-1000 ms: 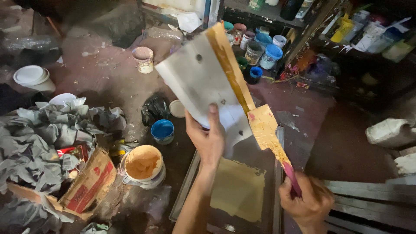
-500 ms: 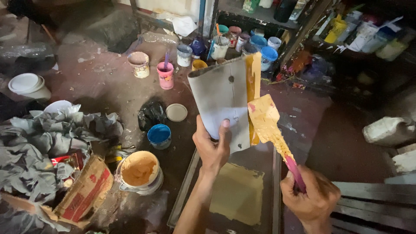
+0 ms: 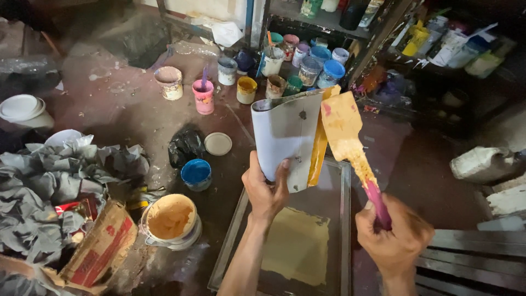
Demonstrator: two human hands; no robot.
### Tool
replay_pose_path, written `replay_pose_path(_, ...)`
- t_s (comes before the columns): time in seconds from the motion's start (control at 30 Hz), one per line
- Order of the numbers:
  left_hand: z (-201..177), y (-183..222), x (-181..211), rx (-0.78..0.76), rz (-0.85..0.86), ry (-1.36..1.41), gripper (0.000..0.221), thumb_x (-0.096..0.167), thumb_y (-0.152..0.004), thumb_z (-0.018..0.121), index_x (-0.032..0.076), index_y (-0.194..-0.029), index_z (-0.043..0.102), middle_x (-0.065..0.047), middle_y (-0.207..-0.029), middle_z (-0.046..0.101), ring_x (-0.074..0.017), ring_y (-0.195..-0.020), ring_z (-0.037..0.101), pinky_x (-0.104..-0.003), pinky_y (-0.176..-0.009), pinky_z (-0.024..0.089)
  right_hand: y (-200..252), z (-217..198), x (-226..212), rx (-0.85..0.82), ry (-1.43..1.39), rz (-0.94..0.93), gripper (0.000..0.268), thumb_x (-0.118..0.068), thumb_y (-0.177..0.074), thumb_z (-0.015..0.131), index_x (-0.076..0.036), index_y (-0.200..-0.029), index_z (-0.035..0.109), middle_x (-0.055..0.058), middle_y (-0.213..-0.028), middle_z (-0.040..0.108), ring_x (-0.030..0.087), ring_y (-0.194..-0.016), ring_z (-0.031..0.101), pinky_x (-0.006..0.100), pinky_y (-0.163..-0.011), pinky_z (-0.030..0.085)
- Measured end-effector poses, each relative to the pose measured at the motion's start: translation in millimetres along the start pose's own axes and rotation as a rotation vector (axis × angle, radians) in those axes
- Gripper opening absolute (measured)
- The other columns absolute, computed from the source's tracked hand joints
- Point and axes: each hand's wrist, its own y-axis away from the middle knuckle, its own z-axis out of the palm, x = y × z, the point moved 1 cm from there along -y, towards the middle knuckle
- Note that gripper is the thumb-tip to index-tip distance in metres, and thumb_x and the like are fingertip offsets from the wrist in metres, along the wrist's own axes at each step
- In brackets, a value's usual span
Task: Preparing a screen for printing by applying ink with a spatula and cleaning the squeegee.
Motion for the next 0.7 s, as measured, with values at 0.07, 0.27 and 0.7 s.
replay_pose_path(0.07, -1.1, -0.7, -2.9, 0.004, 0.021, -0.018, 0.042, 0.045, -0.096, 0.061, 0.006, -0.091, 0.048, -0.002, -0.068, 0.056, -0.0125, -0.05, 0.048, -0.029, -0.04, 0.035, -1.4, 2.7, 1.7, 0.026, -0.022, 0.056, 0.005, -0.001, -0.092, 0.068, 0.004, -0.093, 0.07, 0.008, -0.059, 0.046, 0.024, -0.051, 0.041, 0.04, -0.057, 0.04)
replay_pose_path(0.27, -8.2, -2.5, -4.2, 0.005, -0.001, -0.106, 0.046, 0.051, -0.095, 0.057, 0.009, -0.084, 0.044, 0.001, -0.061, 0.047, -0.0128, -0.048, 0.043, -0.03, -0.042, 0.031, 19.0, 11.1, 35.0, 0.183, -0.047, 0.246, 0.02, -0.01, -0.108, 0.068, 0.009, -0.103, 0.073, 0.012, -0.069, 0.055, 0.023, -0.057, 0.043, 0.041, -0.058, 0.031)
replay_pose_path(0.7, -203.6, -144.3, 78.1, -0.307, 0.048, -1.209, 0.045, 0.036, -0.095, 0.073, 0.01, -0.12, 0.047, -0.033, -0.087, 0.066, -0.0672, -0.079, 0.056, -0.069, -0.062, 0.044, 173.7, 103.3, 14.5, -0.395, -0.677, 0.699, 0.014, -0.014, -0.111, 0.066, -0.002, -0.113, 0.073, 0.009, -0.105, 0.07, 0.018, -0.095, 0.06, 0.029, -0.091, 0.045)
